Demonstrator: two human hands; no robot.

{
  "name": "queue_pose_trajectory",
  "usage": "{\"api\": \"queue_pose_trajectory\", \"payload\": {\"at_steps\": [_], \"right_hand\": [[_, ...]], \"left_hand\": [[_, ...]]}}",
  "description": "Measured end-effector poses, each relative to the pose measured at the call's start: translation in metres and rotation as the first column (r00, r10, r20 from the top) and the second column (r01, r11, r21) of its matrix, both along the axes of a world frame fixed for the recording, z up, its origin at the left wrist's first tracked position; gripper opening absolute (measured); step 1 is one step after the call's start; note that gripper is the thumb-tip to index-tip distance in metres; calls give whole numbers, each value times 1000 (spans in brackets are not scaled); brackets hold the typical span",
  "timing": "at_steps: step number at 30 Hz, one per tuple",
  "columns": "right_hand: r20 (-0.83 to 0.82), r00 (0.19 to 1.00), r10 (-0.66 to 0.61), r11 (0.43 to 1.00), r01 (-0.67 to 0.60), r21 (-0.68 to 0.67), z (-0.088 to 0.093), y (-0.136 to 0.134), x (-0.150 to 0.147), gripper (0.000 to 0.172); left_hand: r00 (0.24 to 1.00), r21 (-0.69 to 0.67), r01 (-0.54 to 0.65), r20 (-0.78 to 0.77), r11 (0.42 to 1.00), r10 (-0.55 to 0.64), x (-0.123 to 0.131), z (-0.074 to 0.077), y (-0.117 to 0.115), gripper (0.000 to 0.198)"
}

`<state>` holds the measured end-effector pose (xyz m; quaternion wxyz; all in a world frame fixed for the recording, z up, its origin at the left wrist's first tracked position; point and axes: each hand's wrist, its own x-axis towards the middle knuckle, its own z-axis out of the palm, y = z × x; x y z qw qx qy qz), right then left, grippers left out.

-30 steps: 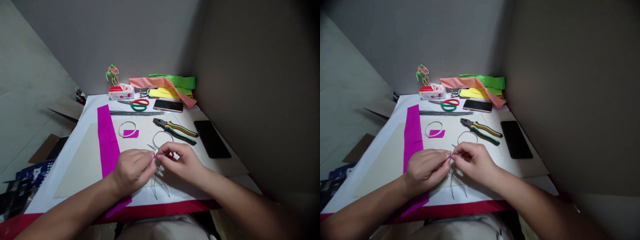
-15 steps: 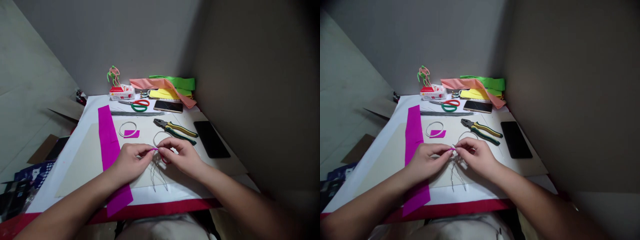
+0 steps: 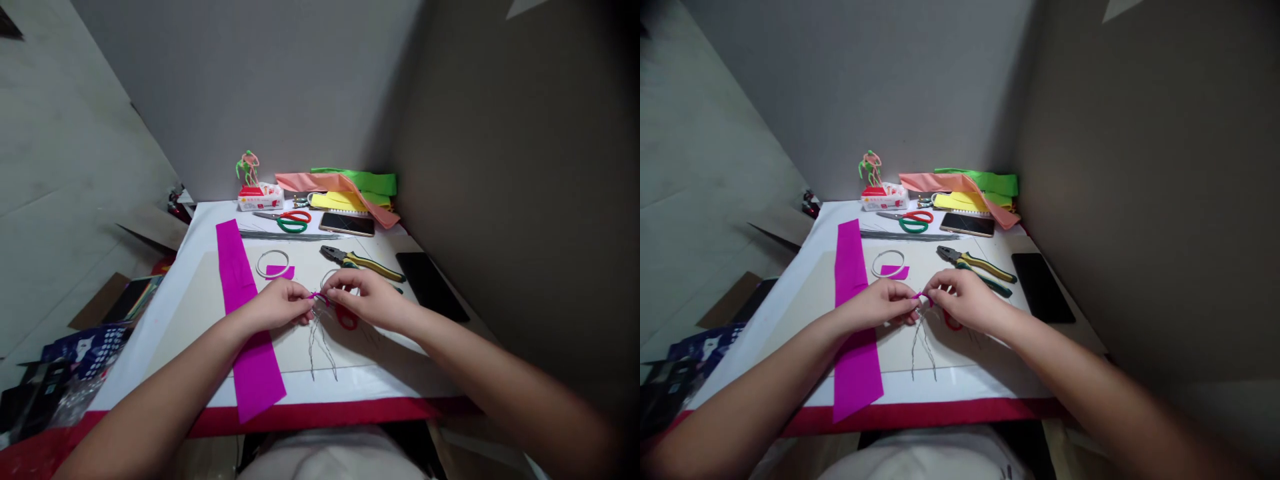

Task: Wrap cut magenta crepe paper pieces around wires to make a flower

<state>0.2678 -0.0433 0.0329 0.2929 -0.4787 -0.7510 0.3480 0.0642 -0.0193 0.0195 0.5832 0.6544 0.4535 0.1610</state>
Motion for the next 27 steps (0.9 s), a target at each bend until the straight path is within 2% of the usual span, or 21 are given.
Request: {"api": "queue_pose_trajectory", "payload": {"at_steps": [2,4,6,8,11,14,18,23,27], "right_hand": [[114,993,21,995,-32,91,-1,17,-11,18],[152,988,11,991,-30,129,-7,41,-23,19],[192,981,33,989,-60,133,-17,65,-35,14],[237,969,68,985,-102,137,-29,85,-46,17],[264,962,75,975,-126,182,-45,102,-58,15],[238,968,82,966,-136,221,-53,104,-64,9],[143,983,112,968,-141,209,-47,98,-64,7],[-71,993,96,993,-91,79,-31,90,-58,3],[-260,965,-26,1000,22,-20,-17,78,-45,12]], "left_hand": [[1000,-43,9,5,999,-9,-1,-5,4,21],[1000,-69,16,6,998,-15,-2,-12,8,22],[1000,-83,17,1,996,-17,-2,-18,12,23],[1000,-95,7,-6,995,-7,-2,-24,14,24],[1000,-110,-9,-16,994,8,0,-29,16,24],[1000,-127,-22,-24,992,19,1,-32,18,23],[999,-145,-28,-20,989,25,2,-32,20,23],[1000,-176,-22,4,984,23,2,-28,18,19],[999,-187,-22,29,982,28,2,-24,16,16]]}}
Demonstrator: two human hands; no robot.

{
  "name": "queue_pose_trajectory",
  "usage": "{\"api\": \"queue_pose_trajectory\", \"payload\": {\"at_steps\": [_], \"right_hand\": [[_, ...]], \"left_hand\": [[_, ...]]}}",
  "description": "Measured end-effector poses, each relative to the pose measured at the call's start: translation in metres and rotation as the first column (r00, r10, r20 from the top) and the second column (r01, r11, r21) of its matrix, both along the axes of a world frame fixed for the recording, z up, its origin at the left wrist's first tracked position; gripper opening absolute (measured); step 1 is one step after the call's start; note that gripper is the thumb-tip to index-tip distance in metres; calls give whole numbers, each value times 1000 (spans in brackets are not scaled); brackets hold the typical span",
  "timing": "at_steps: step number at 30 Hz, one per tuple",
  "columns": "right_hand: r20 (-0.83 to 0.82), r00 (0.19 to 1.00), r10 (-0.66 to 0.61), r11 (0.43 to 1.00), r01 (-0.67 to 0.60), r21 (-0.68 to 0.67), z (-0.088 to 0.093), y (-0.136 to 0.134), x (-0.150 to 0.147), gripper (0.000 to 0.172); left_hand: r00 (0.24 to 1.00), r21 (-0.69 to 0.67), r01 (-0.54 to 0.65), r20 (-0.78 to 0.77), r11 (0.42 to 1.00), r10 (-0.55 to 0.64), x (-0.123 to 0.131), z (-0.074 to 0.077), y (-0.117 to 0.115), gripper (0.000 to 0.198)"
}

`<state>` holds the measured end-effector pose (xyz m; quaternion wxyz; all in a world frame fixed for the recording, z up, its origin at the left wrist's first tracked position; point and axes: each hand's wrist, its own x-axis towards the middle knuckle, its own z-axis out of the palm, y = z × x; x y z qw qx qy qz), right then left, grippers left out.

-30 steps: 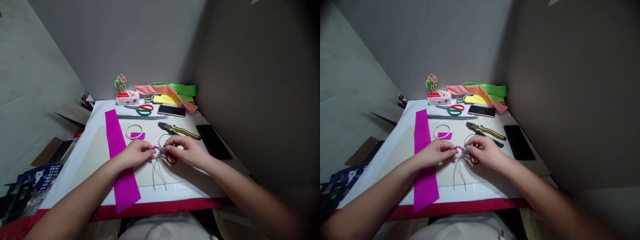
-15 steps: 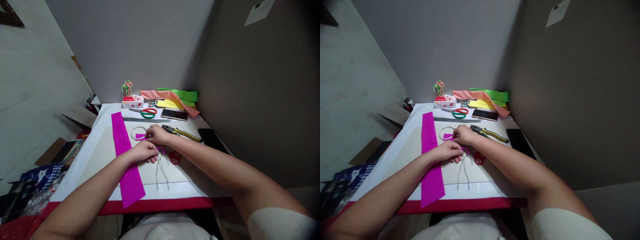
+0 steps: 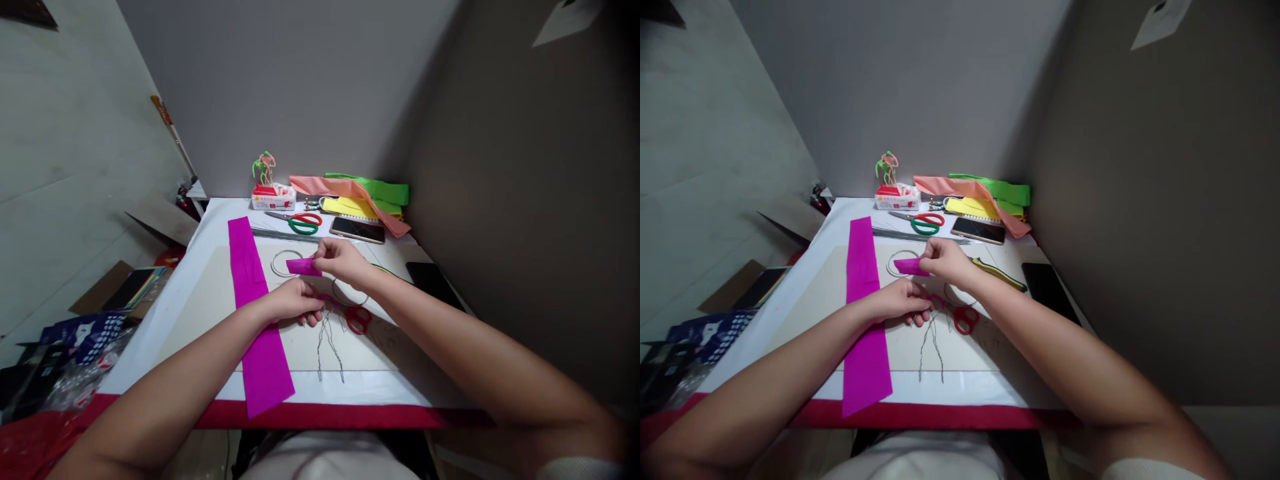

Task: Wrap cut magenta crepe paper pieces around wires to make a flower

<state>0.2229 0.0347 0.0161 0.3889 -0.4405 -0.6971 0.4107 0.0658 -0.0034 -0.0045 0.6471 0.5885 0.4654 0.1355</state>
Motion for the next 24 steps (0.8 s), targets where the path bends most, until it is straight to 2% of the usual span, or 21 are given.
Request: {"api": "queue_pose_trajectory", "payload": {"at_steps": [5,9,13,21,24], "right_hand": [[-134,984,-119,988,105,-111,10,-25,37,15],[-187,958,-220,963,183,-196,2,-44,66,21],[-261,912,-317,910,215,-355,-7,-55,77,30],[-201,953,-228,937,159,-310,-15,-62,65,20],[-229,956,-182,918,82,-388,-16,-65,61,20]], "left_hand": [[1000,-21,-12,20,1000,13,-1,2,0,18],[1000,-28,-14,26,999,15,-1,2,-1,22],[999,-24,-27,36,999,27,2,1,-5,24],[996,-51,-56,67,997,60,4,7,-10,23],[995,-67,-66,73,996,71,4,8,-9,25]]}}
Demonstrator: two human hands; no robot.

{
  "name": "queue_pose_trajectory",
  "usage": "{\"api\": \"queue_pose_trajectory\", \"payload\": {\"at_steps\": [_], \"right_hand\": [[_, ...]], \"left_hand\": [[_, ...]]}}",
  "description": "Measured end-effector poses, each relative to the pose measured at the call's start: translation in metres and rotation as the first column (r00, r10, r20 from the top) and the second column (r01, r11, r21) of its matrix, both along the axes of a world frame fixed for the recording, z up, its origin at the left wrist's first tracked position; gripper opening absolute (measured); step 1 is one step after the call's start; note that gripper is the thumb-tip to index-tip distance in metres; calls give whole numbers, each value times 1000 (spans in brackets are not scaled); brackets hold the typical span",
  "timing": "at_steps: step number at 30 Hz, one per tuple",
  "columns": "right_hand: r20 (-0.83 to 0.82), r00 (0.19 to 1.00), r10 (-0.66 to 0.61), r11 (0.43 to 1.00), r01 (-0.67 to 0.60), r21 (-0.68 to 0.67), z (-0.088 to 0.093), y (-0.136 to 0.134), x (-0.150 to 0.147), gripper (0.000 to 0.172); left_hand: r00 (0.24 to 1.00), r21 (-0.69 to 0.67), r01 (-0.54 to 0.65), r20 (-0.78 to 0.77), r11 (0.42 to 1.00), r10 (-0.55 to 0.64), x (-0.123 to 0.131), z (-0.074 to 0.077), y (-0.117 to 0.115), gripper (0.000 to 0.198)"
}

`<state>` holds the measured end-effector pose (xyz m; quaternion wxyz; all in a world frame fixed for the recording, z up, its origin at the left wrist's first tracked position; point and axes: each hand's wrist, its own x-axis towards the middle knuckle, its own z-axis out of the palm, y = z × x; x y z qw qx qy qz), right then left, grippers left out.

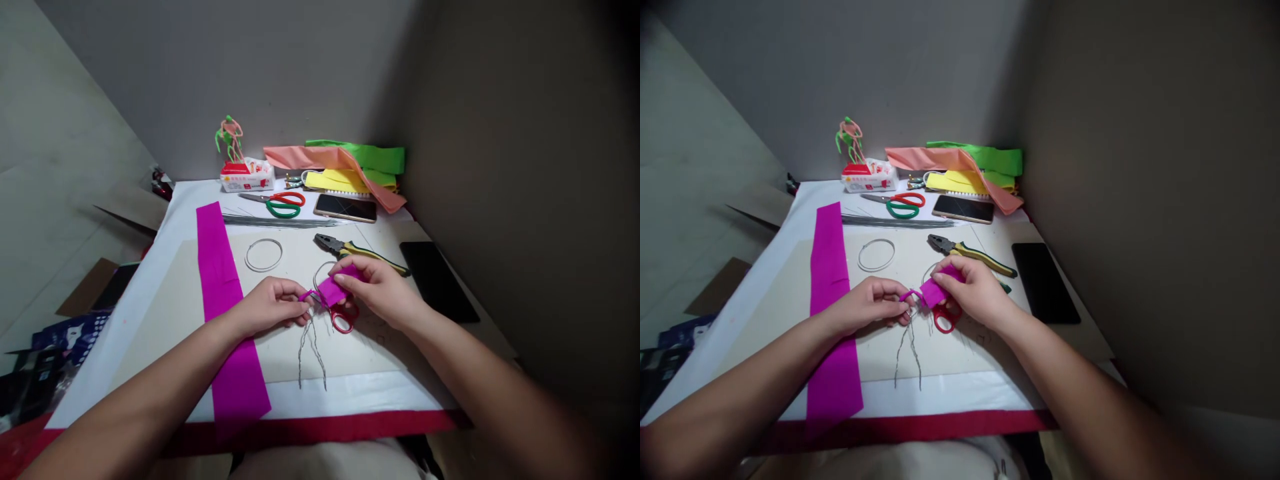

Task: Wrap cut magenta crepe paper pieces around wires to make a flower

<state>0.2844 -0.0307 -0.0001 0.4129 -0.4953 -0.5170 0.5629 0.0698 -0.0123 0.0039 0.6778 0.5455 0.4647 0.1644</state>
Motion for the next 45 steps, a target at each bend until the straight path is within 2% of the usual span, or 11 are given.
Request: {"api": "queue_pose_trajectory", "payload": {"at_steps": [5,9,17,28,33,38,45], "right_hand": [[-182,983,6,990,-31,-136,3,-2,-1,32],[-219,975,27,979,-70,-194,4,-3,-2,27],[-164,980,116,982,-138,-129,2,-12,-11,15],[-178,980,89,981,-117,-154,3,-10,-13,13],[-174,982,67,986,-92,-139,2,-11,-13,10],[-111,989,102,988,-114,-102,1,-12,-13,15],[64,991,120,985,-126,114,0,-12,-13,25]], "left_hand": [[1000,-30,-2,26,1000,2,-1,0,2,29],[997,-20,-6,83,1000,7,-1,-3,1,27],[995,-32,5,101,999,-2,-1,-8,1,34],[993,22,29,113,999,-31,-2,-11,1,44],[992,107,15,122,994,-28,-3,-8,2,45],[993,38,9,115,999,-14,0,-4,2,32],[986,-52,-25,163,998,33,-2,-9,2,23]]}}
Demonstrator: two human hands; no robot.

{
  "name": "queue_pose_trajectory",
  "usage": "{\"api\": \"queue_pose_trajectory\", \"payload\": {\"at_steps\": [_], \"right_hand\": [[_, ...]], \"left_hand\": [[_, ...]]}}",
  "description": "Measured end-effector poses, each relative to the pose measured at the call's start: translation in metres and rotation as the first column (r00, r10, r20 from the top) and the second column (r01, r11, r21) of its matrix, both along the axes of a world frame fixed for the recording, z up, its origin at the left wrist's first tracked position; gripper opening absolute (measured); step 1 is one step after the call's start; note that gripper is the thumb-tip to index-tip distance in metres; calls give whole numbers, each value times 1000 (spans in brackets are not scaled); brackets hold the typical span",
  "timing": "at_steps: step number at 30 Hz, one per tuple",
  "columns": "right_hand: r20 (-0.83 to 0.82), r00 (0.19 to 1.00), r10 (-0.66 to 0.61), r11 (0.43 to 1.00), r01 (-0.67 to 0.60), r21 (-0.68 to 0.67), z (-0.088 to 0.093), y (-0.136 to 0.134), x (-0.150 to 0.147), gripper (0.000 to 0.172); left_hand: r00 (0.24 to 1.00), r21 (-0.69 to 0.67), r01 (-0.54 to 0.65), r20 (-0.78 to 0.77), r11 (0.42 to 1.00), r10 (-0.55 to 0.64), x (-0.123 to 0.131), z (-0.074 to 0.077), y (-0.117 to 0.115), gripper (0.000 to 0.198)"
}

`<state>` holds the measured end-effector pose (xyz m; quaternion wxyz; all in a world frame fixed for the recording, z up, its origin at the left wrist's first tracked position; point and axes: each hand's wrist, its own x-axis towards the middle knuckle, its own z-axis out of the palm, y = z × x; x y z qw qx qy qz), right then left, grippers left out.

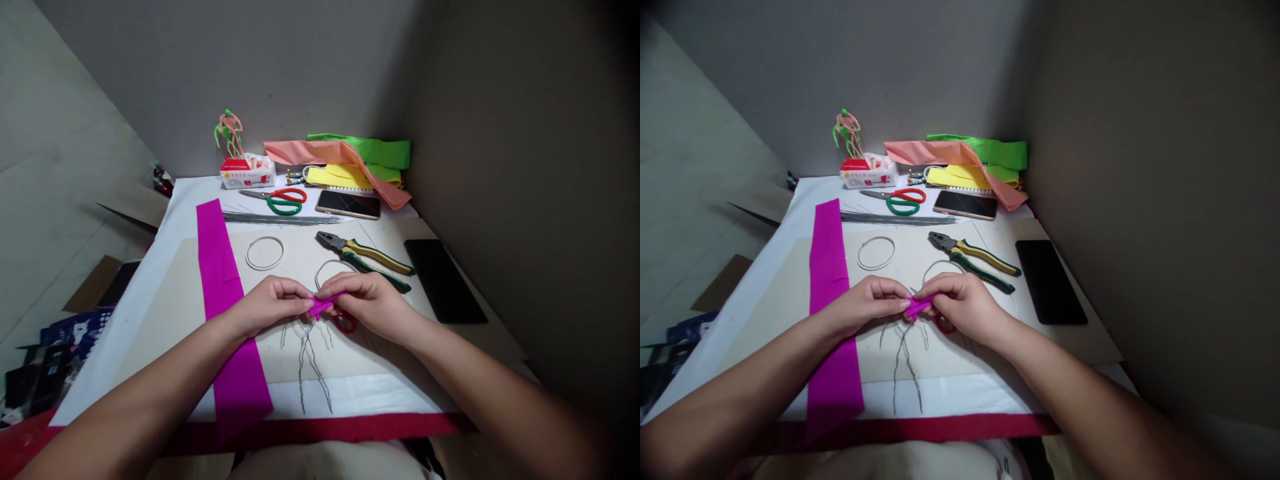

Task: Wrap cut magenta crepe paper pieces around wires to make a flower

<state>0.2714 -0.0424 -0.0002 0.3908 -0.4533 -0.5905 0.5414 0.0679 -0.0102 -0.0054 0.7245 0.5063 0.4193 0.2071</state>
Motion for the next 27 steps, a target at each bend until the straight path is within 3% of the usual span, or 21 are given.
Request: {"api": "queue_pose_trajectory", "payload": {"at_steps": [7,11,17,21,27], "right_hand": [[-6,999,46,995,-46,-93,7,0,3,25],[18,1000,-8,998,9,-61,4,1,3,19],[-8,997,-77,988,75,-133,-7,3,1,19],[-18,992,-123,990,121,-73,-4,2,1,14],[-44,984,-171,983,167,-77,0,-2,-3,11]], "left_hand": [[998,-4,-59,-2,998,59,2,0,-3,23],[997,18,-68,-27,998,68,4,-1,-5,22],[997,2,-69,-24,998,69,5,-2,-6,26],[997,-4,-82,-12,997,82,4,-4,-5,25],[996,44,-5,-84,999,8,7,-1,-9,20]]}}
